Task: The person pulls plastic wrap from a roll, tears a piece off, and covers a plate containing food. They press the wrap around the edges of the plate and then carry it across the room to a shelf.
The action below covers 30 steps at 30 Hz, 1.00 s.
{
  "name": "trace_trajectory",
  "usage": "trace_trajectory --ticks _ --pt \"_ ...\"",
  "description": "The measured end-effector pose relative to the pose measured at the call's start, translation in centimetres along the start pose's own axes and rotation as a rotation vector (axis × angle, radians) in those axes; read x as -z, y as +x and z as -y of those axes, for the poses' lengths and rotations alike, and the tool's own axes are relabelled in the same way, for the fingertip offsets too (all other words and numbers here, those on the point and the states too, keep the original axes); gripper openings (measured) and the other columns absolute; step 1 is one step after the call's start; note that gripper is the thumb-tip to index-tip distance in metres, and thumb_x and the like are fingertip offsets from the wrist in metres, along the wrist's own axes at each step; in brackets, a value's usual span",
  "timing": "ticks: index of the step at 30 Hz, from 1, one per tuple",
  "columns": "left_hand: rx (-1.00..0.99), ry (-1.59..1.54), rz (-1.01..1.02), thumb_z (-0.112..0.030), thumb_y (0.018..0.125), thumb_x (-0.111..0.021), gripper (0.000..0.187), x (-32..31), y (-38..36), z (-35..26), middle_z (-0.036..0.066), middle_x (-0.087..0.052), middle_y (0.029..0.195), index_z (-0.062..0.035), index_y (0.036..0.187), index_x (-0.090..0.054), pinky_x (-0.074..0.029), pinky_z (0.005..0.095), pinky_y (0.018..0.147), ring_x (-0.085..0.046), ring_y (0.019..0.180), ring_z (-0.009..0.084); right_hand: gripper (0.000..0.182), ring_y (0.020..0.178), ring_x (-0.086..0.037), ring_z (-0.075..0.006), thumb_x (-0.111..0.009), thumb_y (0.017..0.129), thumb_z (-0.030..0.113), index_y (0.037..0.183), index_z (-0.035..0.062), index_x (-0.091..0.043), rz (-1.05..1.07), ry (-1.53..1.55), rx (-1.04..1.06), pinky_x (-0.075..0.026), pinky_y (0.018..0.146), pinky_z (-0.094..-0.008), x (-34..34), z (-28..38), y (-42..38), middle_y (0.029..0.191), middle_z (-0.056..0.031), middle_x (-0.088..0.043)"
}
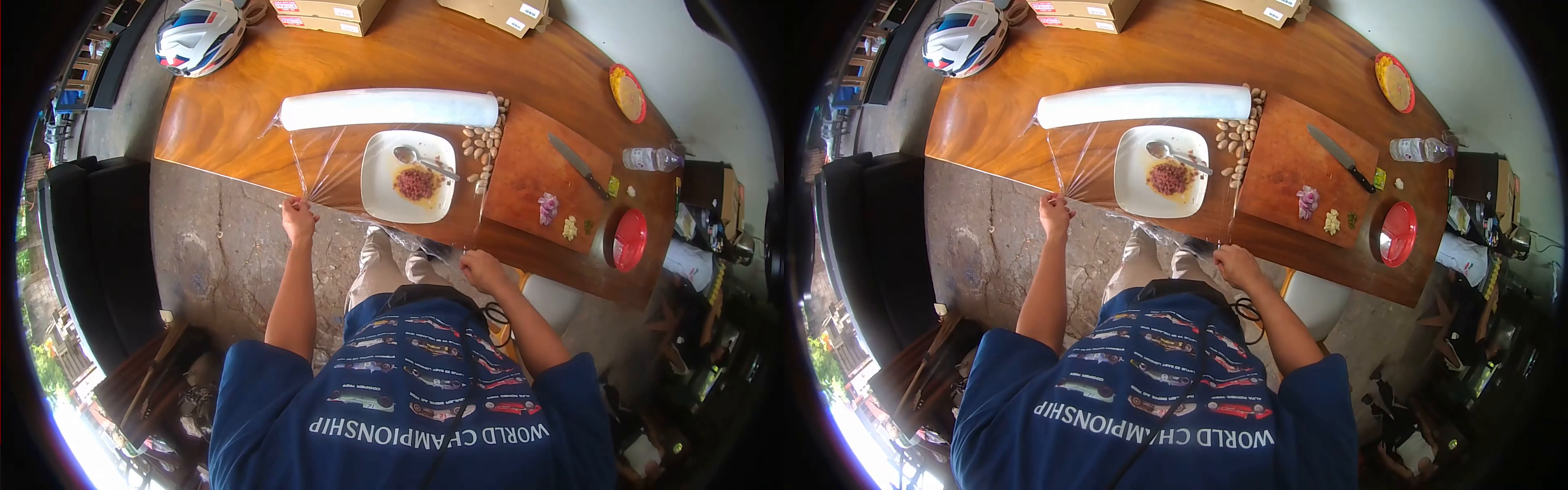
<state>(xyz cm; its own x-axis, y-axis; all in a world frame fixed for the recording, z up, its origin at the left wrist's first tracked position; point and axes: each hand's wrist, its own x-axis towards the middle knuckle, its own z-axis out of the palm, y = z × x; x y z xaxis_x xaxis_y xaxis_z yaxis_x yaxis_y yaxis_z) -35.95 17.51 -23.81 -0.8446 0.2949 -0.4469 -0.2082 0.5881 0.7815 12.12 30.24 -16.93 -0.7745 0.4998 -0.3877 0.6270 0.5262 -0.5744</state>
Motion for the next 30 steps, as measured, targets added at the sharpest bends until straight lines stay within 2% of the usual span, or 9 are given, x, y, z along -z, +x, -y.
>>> trace_trajectory --ticks 2,4,7,11,14,19,24,26,30 --pt "0.031 -0.012 0.011 -0.016 0.102 -0.067 0.025 0.4 0.4 0.7 0.014 -0.07 0.101 0.0 0.121 -0.06 -0.065 0.0404 0.067 -0.07 0.084 0.0219 0.006 0.102 -0.066 -0.0347 -0.068 0.09 0.012 0.095 0.0103 -0.071 0.023 -0.027 -0.031 -0.056 0.089 -0.0476 -0.4 -0.3 0.1 0.1 -0.0102 -0.069" --pt "-0.455 0.406 -0.215 -0.011 0.097 -0.068 0.027 0.3 2.1 4.0 0.019 -0.069 0.111 -0.0011 0.121 -0.061 -0.058 0.0506 0.089 -0.068 0.105 0.0329 0.01 0.105 -0.066 -0.0329 -0.068 0.092 0.015 0.099 0.0117 -0.075 0.04 -0.059 -0.066 -0.056 0.092 -0.0473 -0.6 -0.4 0.3 0.104 -0.0085 -0.07" --pt "-0.598 0.544 -0.254 -0.008 0.092 -0.07 0.033 -0.4 -3.6 -2.4 0.021 -0.065 0.124 -0.0015 0.123 -0.061 -0.048 0.055 0.102 -0.059 0.121 0.0404 0.02 0.109 -0.066 -0.0318 -0.066 0.094 0.016 0.109 0.0135 -0.079 0.047 -0.132 -0.11 -0.056 0.096 -0.0471 -1.0 -0.5 0.2 0.108 -0.0078 -0.071" --pt "-0.916 0.508 0.176 -0.008 0.09 -0.073 0.046 -3.1 -8.5 -5.7 0.019 -0.061 0.137 -0.007 0.135 -0.062 -0.05 0.0543 0.103 -0.058 0.13 0.0413 0.024 0.115 -0.066 -0.0328 -0.065 0.094 0.019 0.112 0.0137 -0.081 0.113 -0.109 -0.17 -0.057 0.099 -0.0477 -1.6 -0.1 0.4 0.116 -0.0086 -0.072" --pt "-0.939 0.413 0.374 -0.009 0.091 -0.071 0.048 -5.2 -8.2 -3.3 0.017 -0.062 0.143 -0.0096 0.139 -0.063 -0.049 0.0522 0.11 -0.058 0.135 0.0396 0.025 0.111 -0.071 -0.0372 -0.067 0.092 0.02 0.109 0.0068 -0.081 0.183 -0.074 -0.192 -0.057 0.098 -0.0472 -3.4 -3.3 0.2 0.118 -0.0175 -0.076" --pt "-0.939 0.498 0.452 -0.002 0.092 -0.07 0.052 -4.3 -9.0 -3.9 0.019 -0.06 0.143 -0.007 0.143 -0.06 -0.046 0.0525 0.114 -0.056 0.136 0.0406 0.025 0.097 -0.076 -0.0376 -0.069 0.092 0.03 0.103 0.0122 -0.083 0.213 0.126 -0.514 -0.06 0.091 -0.0472 3.2 -1.2 -2.6 0.103 -0.0163 -0.08" --pt "-0.905 0.497 0.49 -0.001 0.094 -0.069 0.053 -4.1 -9.3 -3.7 0.019 -0.061 0.141 -0.0056 0.145 -0.058 -0.046 0.0519 0.114 -0.058 0.134 0.0419 0.015 0.087 -0.077 -0.0299 -0.069 0.092 0.023 0.096 0.0145 -0.082 -0.362 0.197 -0.773 -0.06 0.079 -0.0421 14.5 -8.4 -5.1 0.093 -0.0132 -0.079" --pt "-0.894 0.48 0.486 -0.002 0.095 -0.068 0.048 -3.9 -9.4 -4.1 0.02 -0.064 0.136 -0.0045 0.142 -0.06 -0.047 0.0512 0.113 -0.06 0.131 0.0425 0.018 0.09 -0.076 -0.0262 -0.068 0.098 0.019 0.107 0.0078 -0.079 -0.559 0.099 -0.771 -0.059 0.081 -0.04 17.1 -17.7 -5.4 0.097 -0.014 -0.08" --pt "-0.861 0.551 0.26 -0.006 0.097 -0.067 0.037 -3.4 -10.3 -6.1 0.019 -0.067 0.129 -0.0047 0.134 -0.064 -0.049 0.0502 0.108 -0.062 0.124 0.0412 0.033 0.112 -0.07 -0.0444 -0.065 0.095 0.011 0.126 0.0081 -0.074 -0.669 -0.355 -0.62 -0.055 0.097 -0.054 24.3 -27.6 -2.6 0.117 -0.0231 -0.074"
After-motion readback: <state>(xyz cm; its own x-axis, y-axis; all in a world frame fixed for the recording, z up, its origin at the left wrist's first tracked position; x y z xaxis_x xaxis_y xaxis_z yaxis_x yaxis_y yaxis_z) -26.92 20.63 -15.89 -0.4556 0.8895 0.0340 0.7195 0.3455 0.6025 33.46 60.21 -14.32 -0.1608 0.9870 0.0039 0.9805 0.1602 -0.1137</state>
